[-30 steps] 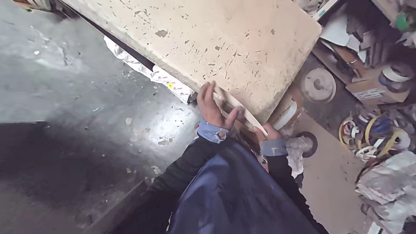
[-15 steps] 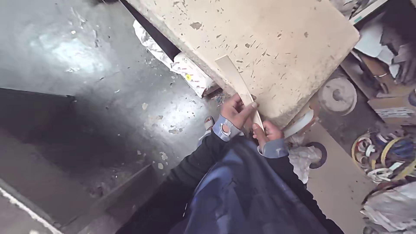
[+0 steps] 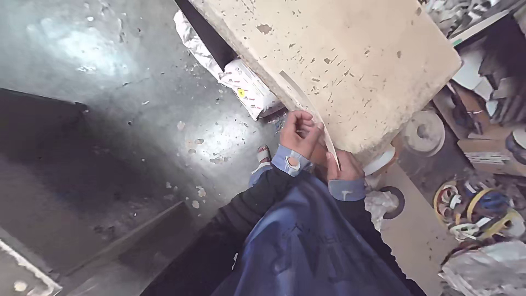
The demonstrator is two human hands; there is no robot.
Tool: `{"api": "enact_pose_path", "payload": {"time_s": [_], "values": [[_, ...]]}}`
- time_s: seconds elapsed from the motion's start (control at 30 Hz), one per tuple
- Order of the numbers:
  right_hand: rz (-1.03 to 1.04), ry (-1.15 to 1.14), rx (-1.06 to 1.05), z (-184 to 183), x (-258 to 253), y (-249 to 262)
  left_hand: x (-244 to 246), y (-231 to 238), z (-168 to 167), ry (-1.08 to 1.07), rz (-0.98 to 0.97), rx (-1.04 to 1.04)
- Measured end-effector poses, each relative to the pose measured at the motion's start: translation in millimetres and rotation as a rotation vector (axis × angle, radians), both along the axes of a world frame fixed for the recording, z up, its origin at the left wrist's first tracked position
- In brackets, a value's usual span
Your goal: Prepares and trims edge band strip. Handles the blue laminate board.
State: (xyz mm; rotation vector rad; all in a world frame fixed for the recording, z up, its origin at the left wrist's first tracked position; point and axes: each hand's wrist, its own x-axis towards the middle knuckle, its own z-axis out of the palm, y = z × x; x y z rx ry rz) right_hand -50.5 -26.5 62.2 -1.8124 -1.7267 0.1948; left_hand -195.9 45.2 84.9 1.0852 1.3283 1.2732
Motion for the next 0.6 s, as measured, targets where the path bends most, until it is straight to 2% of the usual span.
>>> {"api": "enact_pose_path", "payload": {"time_s": [0.13, 0.27, 0.5, 0.6], "values": [[0.014, -0.060, 0.030, -0.3, -6.0, 2.5, -4.3, 2.1, 0.0, -0.023, -0.018, -0.026], [0.035, -0.042, -0.035, 10.0, -7.5, 3.5, -9.7, 0.4, 4.3, -0.063, -0.002, -0.085], [0.093, -0.104, 0.012, -2.1, -8.0, 3.1, -22.1, -1.4, 4.8, -0.072, -0.029, -0.141], [0.149, -0.092, -0.036, 4.7, -17.1, 6.9, -30.1, 1.1, 2.8, -0.147, -0.041, -0.166]]}}
